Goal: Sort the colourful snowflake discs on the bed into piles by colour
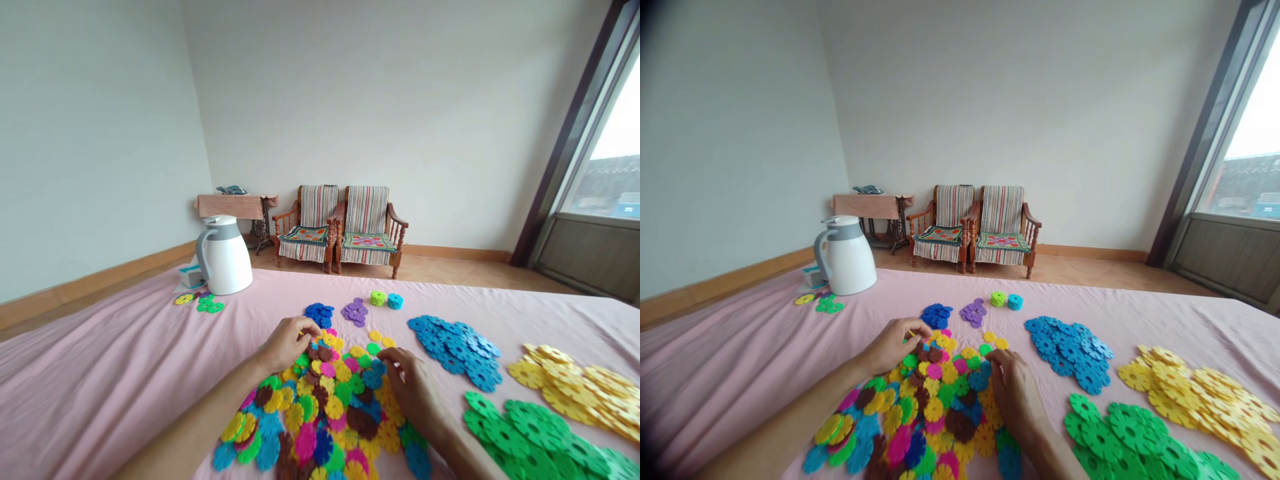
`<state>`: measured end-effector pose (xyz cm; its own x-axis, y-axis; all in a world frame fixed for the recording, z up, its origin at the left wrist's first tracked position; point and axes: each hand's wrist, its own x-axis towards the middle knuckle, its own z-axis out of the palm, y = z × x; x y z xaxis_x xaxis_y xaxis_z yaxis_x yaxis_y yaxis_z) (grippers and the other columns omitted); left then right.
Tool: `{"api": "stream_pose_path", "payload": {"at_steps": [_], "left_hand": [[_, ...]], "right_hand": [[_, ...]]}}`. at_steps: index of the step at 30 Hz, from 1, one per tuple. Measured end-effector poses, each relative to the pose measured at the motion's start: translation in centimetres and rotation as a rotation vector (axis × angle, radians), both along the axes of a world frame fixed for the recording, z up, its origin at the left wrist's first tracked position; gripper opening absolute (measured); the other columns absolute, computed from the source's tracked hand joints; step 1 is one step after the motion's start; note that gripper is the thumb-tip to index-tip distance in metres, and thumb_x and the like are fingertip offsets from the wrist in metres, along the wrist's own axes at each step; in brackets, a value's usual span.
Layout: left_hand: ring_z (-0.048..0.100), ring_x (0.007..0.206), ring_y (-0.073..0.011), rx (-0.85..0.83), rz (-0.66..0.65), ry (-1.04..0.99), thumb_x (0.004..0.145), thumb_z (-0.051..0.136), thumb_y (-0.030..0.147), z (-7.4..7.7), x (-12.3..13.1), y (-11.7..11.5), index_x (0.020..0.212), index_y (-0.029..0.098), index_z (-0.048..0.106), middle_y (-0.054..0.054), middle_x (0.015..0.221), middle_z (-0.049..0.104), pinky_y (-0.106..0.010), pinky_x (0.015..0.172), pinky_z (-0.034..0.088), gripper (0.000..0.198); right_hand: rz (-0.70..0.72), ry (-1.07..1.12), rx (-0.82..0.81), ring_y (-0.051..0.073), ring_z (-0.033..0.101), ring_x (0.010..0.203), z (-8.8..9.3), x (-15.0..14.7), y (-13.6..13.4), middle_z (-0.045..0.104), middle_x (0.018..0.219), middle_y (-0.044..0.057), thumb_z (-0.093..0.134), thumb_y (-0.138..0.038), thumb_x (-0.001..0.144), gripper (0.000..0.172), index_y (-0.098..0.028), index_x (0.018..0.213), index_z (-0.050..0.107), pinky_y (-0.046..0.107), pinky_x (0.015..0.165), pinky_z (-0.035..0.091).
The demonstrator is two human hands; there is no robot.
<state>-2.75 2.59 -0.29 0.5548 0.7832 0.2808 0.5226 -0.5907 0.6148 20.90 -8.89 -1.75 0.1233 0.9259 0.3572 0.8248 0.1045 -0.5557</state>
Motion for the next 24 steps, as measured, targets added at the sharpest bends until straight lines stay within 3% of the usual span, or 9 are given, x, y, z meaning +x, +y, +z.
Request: {"api": "stream_pose_path", "payload": {"at_steps": [3,6,10,13,20,24], "left_hand": [[0.062,0.086,-0.0152,0.104,0.000,0.047,0.073,0.042,0.005,-0.1,-0.2,-0.4,0.084,0.018,0.070,-0.002,0.089,0.069,-0.024,0.081,0.045,0.033],[0.061,0.085,-0.0159,0.164,-0.082,0.112,0.070,0.040,0.001,-0.2,0.1,-1.3,0.080,0.019,0.072,-0.002,0.083,0.069,-0.025,0.082,0.044,0.038],[0.062,0.079,-0.0141,0.057,-0.224,0.092,0.061,0.037,-0.003,0.0,0.8,-2.4,0.080,0.019,0.073,0.000,0.081,0.070,-0.023,0.078,0.045,0.046],[0.062,0.073,-0.0132,0.020,-0.244,0.006,0.059,0.035,-0.003,-0.2,0.9,-2.5,0.075,0.018,0.073,0.000,0.077,0.071,-0.021,0.074,0.046,0.047],[0.060,0.070,-0.0147,0.158,-0.141,-0.030,0.059,0.036,-0.002,-0.5,0.9,-2.1,0.067,0.016,0.070,-0.002,0.069,0.067,-0.024,0.073,0.046,0.039],[0.059,0.088,-0.0165,0.195,-0.155,0.074,0.071,0.040,0.002,1.1,0.4,-3.4,0.089,0.019,0.069,-0.003,0.086,0.067,-0.028,0.085,0.043,0.038]], "right_hand": [[0.004,-0.022,0.001,0.018,0.065,0.076,0.3,-0.2,-0.2,0.071,0.085,0.003,0.040,-0.022,0.082,0.030,-0.023,0.088,0.070,0.024,0.067,0.047],[0.097,0.002,-0.003,0.016,0.064,0.077,0.6,-0.6,-0.4,0.071,0.085,0.003,0.040,-0.021,0.082,0.031,-0.023,0.089,0.069,0.023,0.069,0.047],[0.231,0.085,-0.015,0.015,0.063,0.080,0.6,-1.0,-0.5,0.070,0.085,0.003,0.032,-0.023,0.087,0.035,-0.021,0.092,0.067,0.023,0.071,0.046],[0.156,0.101,-0.019,0.017,0.064,0.079,0.6,-0.8,-0.4,0.071,0.084,0.004,0.032,-0.024,0.085,0.034,-0.020,0.089,0.066,0.025,0.069,0.046],[-0.009,0.031,-0.092,0.015,0.060,0.063,0.2,0.8,0.4,0.068,0.074,0.001,0.039,-0.021,0.078,0.025,-0.021,0.084,0.063,0.024,0.058,0.041],[0.026,-0.110,-0.222,0.017,0.058,0.067,1.2,2.6,-0.3,0.065,0.073,0.003,0.049,-0.034,0.076,0.019,-0.019,0.082,0.059,0.027,0.061,0.041]]}}
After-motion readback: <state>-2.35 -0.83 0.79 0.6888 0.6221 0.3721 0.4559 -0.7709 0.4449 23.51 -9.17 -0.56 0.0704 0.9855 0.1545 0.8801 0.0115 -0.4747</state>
